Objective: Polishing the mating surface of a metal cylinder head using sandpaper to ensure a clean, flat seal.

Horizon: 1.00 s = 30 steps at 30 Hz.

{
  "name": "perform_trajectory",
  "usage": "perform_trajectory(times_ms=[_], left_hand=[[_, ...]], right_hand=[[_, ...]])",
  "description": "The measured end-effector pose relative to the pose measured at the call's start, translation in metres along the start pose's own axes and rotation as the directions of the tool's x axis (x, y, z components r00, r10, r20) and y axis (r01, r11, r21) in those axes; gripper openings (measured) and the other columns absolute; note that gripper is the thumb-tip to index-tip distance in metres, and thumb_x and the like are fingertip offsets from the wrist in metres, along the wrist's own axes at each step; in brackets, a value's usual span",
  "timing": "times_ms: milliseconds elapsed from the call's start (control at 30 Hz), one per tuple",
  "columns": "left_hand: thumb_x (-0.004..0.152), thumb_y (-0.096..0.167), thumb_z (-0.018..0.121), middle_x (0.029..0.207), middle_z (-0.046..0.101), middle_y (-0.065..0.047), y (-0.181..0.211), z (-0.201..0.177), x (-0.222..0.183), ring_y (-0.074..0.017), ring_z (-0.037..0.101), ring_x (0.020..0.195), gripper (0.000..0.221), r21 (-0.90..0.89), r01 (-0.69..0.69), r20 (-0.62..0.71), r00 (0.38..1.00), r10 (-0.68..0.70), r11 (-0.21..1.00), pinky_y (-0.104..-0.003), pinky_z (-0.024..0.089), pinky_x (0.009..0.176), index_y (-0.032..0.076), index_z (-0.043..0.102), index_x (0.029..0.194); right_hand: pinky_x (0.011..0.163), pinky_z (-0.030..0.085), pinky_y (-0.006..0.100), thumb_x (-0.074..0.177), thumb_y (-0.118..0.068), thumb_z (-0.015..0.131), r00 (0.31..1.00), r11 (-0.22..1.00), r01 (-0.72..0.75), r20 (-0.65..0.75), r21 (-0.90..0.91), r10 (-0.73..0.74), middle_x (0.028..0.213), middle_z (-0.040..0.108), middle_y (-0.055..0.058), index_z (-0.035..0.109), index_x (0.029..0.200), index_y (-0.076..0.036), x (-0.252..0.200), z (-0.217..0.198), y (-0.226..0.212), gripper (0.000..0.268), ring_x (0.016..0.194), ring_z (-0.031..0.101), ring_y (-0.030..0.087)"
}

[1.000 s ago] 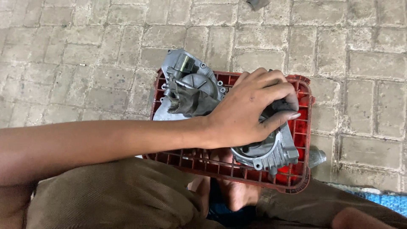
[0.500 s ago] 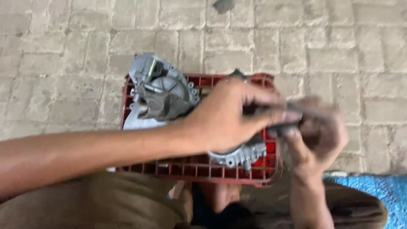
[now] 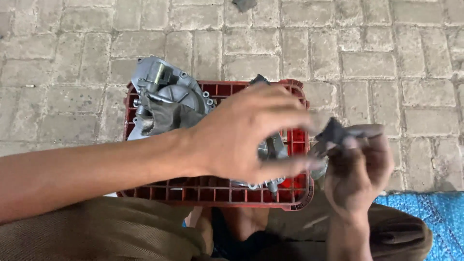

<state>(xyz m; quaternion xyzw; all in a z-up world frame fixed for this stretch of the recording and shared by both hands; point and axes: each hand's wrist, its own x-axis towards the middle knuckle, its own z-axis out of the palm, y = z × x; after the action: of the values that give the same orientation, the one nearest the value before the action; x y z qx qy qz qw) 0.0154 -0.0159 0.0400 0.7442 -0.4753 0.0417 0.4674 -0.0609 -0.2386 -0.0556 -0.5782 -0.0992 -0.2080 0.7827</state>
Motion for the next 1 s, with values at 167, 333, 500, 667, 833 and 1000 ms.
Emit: perform_trajectory(times_ms=[167, 333, 500, 667, 833, 1000], left_hand=[[0.091, 0.054, 0.062, 0.111, 0.069, -0.012, -0.009, -0.001, -0.007, -0.0271, 0.059, 0.109, 0.05, 0.194, -0.176, 0.477, 0.876, 0.064, 0.965, -0.051, 0.04, 0.105, 0.008, 0.072, 0.107], [0.087, 0.058, 0.061, 0.116, 0.067, -0.017, -0.012, 0.0, -0.016, -0.034, 0.057, 0.115, 0.066, 0.133, -0.256, 0.439, 0.882, 0.174, 0.958, -0.053, 0.038, 0.11, 0.002, 0.066, 0.124], [0.088, 0.061, 0.056, 0.123, 0.062, -0.02, -0.017, 0.0, -0.024, -0.0392, 0.053, 0.124, 0.076, 0.121, -0.301, 0.451, 0.866, 0.218, 0.946, -0.057, 0.028, 0.12, 0.0, 0.06, 0.133], [0.094, 0.054, 0.048, 0.124, 0.064, -0.02, -0.025, 0.004, -0.029, -0.0386, 0.055, 0.126, 0.068, 0.086, -0.279, 0.396, 0.89, 0.224, 0.956, -0.057, 0.029, 0.123, 0.001, 0.058, 0.135], [0.088, 0.056, 0.056, 0.124, 0.065, -0.025, -0.016, -0.002, -0.024, -0.041, 0.058, 0.125, 0.073, -0.025, -0.228, 0.358, 0.907, 0.221, 0.973, -0.059, 0.028, 0.123, -0.007, 0.06, 0.127], [0.09, 0.063, 0.051, 0.141, 0.059, -0.024, -0.028, -0.001, -0.032, -0.0409, 0.054, 0.14, 0.087, -0.031, -0.264, 0.43, 0.867, 0.252, 0.964, -0.064, 0.023, 0.131, 0.002, 0.036, 0.15]], right_hand=[[0.056, 0.04, 0.011, 0.097, 0.007, 0.063, 0.971, 0.966, -0.233, 0.021, -0.113, 0.236, 0.087, 0.065, -0.001, 0.06, 0.113, -0.004, -0.01, 0.004, 0.015, 0.02, 0.064, 0.054, 0.001], [0.095, 0.051, 0.022, 0.097, 0.009, 0.058, 0.958, 0.946, -0.284, -0.009, -0.156, 0.286, 0.111, 0.067, 0.009, 0.06, 0.126, 0.005, -0.03, 0.005, 0.029, 0.029, 0.099, 0.062, 0.011], [0.088, 0.05, 0.02, 0.099, 0.009, 0.052, 0.963, 0.963, -0.266, -0.05, -0.035, 0.264, 0.107, 0.067, 0.009, 0.06, 0.116, 0.003, -0.031, 0.001, 0.035, 0.02, 0.093, 0.061, 0.01], [0.08, 0.048, 0.018, 0.095, 0.008, 0.063, 0.96, 0.944, -0.281, -0.055, -0.172, 0.275, 0.092, 0.063, 0.002, 0.058, 0.106, -0.001, -0.029, 0.002, 0.031, 0.015, 0.081, 0.057, 0.007], [0.081, 0.052, 0.022, 0.092, 0.008, 0.069, 0.971, 0.951, -0.236, -0.012, -0.197, 0.239, 0.096, 0.064, 0.006, 0.056, 0.107, -0.002, -0.033, -0.001, 0.031, 0.022, 0.083, 0.06, 0.01], [0.088, 0.051, 0.023, 0.092, 0.006, 0.063, 0.971, 0.952, -0.238, -0.02, -0.19, 0.239, 0.103, 0.066, 0.01, 0.056, 0.114, 0.001, -0.033, -0.003, 0.032, 0.023, 0.09, 0.062, 0.012]])
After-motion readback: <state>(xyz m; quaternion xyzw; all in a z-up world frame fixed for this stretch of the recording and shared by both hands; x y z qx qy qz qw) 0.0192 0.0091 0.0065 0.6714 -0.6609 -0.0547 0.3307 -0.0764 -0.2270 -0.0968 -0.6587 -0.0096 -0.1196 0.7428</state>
